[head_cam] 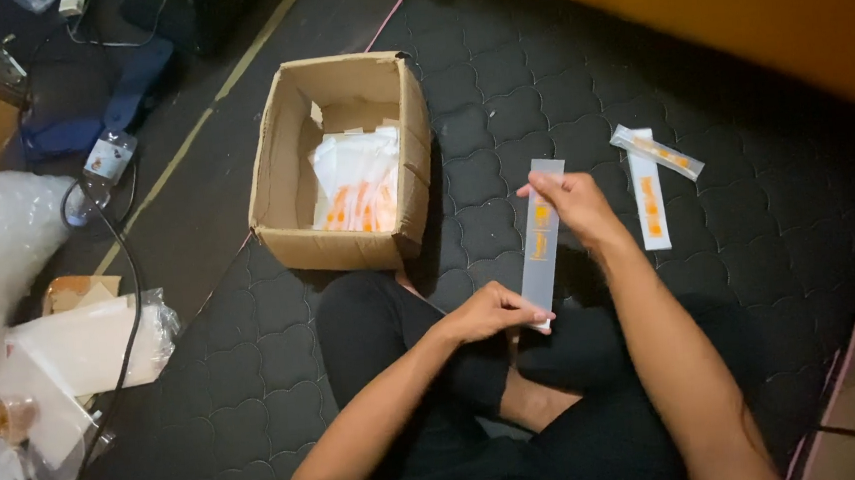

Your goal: Manually inserting thin paper strips into clear plastic sleeves for packaging.

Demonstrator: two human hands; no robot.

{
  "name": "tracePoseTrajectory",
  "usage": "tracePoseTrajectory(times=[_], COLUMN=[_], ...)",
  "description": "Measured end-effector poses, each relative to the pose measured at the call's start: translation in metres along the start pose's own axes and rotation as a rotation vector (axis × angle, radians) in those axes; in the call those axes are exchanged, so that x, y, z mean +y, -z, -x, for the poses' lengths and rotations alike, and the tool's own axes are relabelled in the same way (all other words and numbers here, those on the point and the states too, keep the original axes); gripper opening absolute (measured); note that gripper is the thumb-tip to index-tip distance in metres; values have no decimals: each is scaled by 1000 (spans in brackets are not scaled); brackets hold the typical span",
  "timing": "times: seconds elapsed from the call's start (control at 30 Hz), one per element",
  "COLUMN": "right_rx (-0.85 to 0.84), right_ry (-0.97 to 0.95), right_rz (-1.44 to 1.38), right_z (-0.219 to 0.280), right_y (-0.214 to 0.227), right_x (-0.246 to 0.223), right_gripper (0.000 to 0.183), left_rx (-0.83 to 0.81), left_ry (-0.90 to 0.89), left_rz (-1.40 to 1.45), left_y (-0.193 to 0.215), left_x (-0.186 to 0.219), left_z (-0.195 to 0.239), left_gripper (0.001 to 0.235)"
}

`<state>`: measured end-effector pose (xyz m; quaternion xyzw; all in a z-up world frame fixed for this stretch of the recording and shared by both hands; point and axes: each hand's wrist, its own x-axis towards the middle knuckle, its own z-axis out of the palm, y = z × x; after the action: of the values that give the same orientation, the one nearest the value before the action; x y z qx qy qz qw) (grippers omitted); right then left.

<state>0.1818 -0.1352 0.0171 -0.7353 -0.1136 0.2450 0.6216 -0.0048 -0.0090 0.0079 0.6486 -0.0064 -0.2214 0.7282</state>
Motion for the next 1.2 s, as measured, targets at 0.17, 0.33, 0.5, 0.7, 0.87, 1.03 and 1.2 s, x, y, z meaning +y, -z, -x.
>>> tracePoseTrajectory(times=[0.17,0.33,0.5,0.7,0.87,1.03,1.2], right_rx=[-3,-56,-80,-91,-59,-14,188], right_ry=[3,9,60,122,185,178,46], right_rz=[93,198,255,265,281,285,58], right_z=[-22,-30,-20,-17,-16,-16,4], right_y=[9,8,1,0,5,20,59], right_x=[-10,-18,-33,-33,-35,-25,-20], right_gripper=[42,44,52,55,53,46,33], left_rx=[-19,-29,-101,-138,-133,-81,183], left_ry=[26,23,11,10,22,-18,-153], left_rz=[20,72,93,136,147,114,41], left_y=[3,12,17,19,20,23,45], left_x=[1,-24,-34,-50,-40,-26,-21], left_z=[-1,-14,-18,-23,-20,-13,-10], left_gripper=[16,17,19,19,19,17,14])
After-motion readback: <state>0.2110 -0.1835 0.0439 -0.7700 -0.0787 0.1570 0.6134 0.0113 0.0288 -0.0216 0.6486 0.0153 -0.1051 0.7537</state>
